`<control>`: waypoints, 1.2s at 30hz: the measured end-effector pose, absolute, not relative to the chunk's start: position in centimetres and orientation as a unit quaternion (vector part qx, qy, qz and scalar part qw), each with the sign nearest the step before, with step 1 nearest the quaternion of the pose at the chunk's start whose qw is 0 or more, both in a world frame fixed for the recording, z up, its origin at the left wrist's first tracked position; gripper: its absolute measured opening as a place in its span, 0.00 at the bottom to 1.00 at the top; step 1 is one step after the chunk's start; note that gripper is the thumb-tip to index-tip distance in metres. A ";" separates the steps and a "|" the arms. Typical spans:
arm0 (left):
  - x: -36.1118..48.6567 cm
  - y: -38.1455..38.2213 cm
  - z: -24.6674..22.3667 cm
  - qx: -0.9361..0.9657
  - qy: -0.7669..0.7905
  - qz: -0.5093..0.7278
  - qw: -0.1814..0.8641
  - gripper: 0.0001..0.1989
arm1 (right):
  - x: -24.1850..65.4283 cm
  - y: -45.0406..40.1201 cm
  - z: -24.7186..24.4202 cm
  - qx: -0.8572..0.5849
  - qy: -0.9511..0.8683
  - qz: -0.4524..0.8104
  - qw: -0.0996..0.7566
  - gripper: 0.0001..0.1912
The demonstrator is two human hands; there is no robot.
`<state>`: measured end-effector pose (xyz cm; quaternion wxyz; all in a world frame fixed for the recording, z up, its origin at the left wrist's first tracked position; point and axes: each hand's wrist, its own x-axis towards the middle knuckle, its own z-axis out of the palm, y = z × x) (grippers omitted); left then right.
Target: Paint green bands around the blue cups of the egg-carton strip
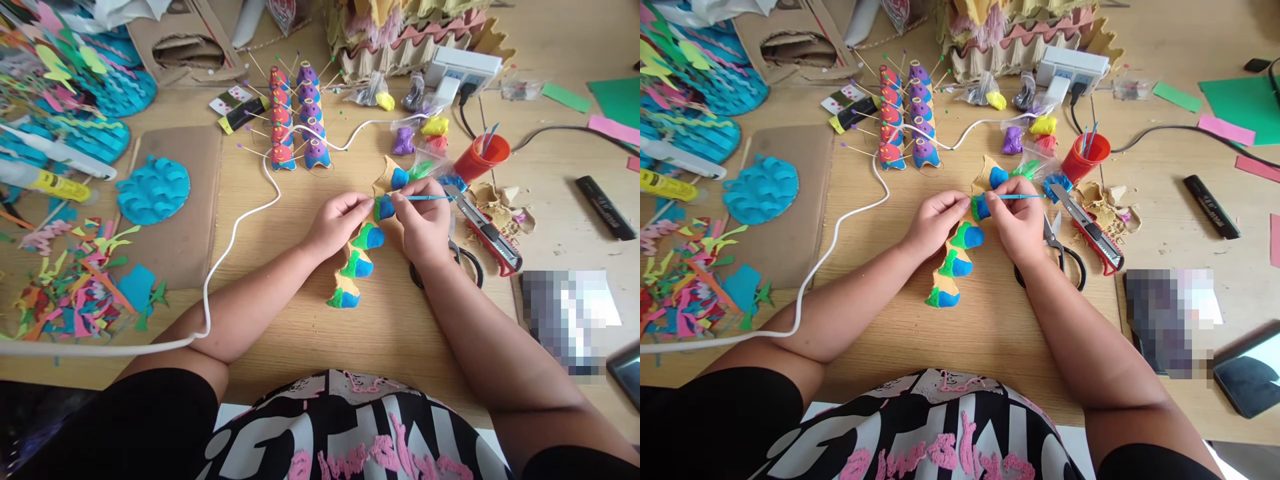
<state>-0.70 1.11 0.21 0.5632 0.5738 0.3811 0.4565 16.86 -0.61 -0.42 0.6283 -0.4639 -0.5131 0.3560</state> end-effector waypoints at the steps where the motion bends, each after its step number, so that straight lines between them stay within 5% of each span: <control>1: -0.7 1.1 0.2 0.570 0.383 0.457 0.565 0.24 | 16.8 -0.7 -0.3 -0.466 -0.521 0.350 0.624 0.30; 36: -0.7 0.9 0.4 0.609 0.358 0.457 0.540 0.27 | 17.0 -0.7 -0.7 -0.463 -0.513 0.338 0.639 0.27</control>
